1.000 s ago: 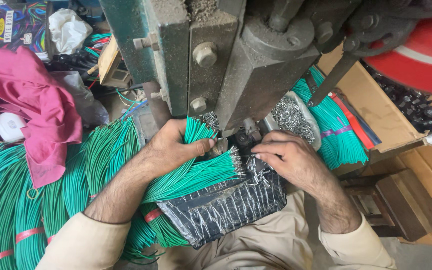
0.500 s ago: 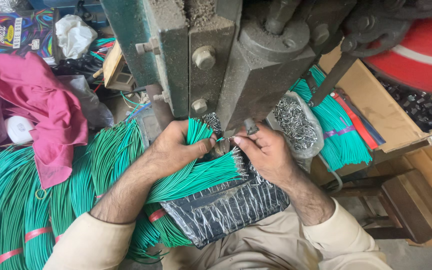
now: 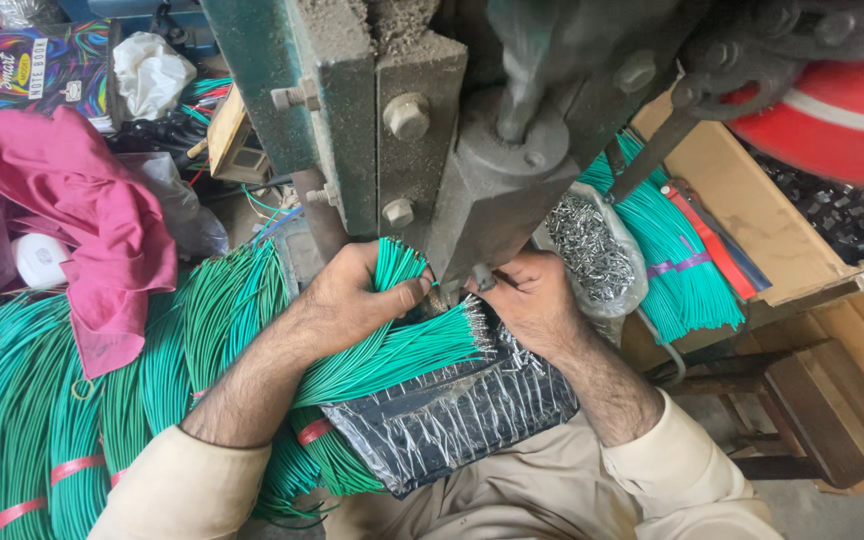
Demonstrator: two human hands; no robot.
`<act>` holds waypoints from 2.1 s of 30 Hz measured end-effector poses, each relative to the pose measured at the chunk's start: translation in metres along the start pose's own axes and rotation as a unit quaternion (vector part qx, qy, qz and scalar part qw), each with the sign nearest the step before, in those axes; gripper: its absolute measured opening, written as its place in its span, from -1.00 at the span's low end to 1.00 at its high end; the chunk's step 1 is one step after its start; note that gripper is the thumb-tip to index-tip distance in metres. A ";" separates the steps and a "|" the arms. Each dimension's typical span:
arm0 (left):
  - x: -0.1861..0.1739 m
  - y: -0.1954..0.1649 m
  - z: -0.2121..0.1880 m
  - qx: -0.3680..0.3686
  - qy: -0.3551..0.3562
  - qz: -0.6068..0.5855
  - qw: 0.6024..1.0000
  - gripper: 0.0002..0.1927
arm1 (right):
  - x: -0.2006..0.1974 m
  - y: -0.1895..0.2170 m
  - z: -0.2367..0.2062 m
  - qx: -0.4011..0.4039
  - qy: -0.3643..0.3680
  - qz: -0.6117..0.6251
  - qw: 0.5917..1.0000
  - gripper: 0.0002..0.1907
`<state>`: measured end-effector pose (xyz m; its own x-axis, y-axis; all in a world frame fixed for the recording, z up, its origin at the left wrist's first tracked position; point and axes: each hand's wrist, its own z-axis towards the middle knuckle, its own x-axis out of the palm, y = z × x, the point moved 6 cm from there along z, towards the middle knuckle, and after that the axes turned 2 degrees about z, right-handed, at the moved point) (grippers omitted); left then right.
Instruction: The person repeatedly inserts the stripped end of a green insulated wire into a crimping machine and presses a metal connector onto the wire. The person handles the wires and connectors by hand and operates the machine lever to complete each crimp.
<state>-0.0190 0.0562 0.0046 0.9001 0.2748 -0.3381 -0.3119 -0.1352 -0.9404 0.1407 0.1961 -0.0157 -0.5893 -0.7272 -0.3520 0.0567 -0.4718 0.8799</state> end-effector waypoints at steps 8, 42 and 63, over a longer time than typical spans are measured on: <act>0.002 -0.004 0.000 0.036 0.018 -0.020 0.999 -0.76 | 0.002 0.016 -0.010 0.035 0.023 0.101 0.994 -0.87; 0.001 -0.002 -0.002 -0.017 -0.001 -0.009 1.000 -0.79 | 0.004 0.001 -0.004 0.046 -0.014 0.040 0.998 -0.88; -0.002 0.005 -0.002 -0.011 0.000 -0.021 1.000 -0.79 | 0.008 0.025 -0.004 0.001 -0.022 0.077 0.997 -0.89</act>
<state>-0.0219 0.0535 0.0009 0.9124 0.2812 -0.2975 -0.2661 -0.1449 -0.9530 0.1405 0.1760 0.0024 -0.6080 -0.7688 -0.1980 0.1476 -0.3545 0.9233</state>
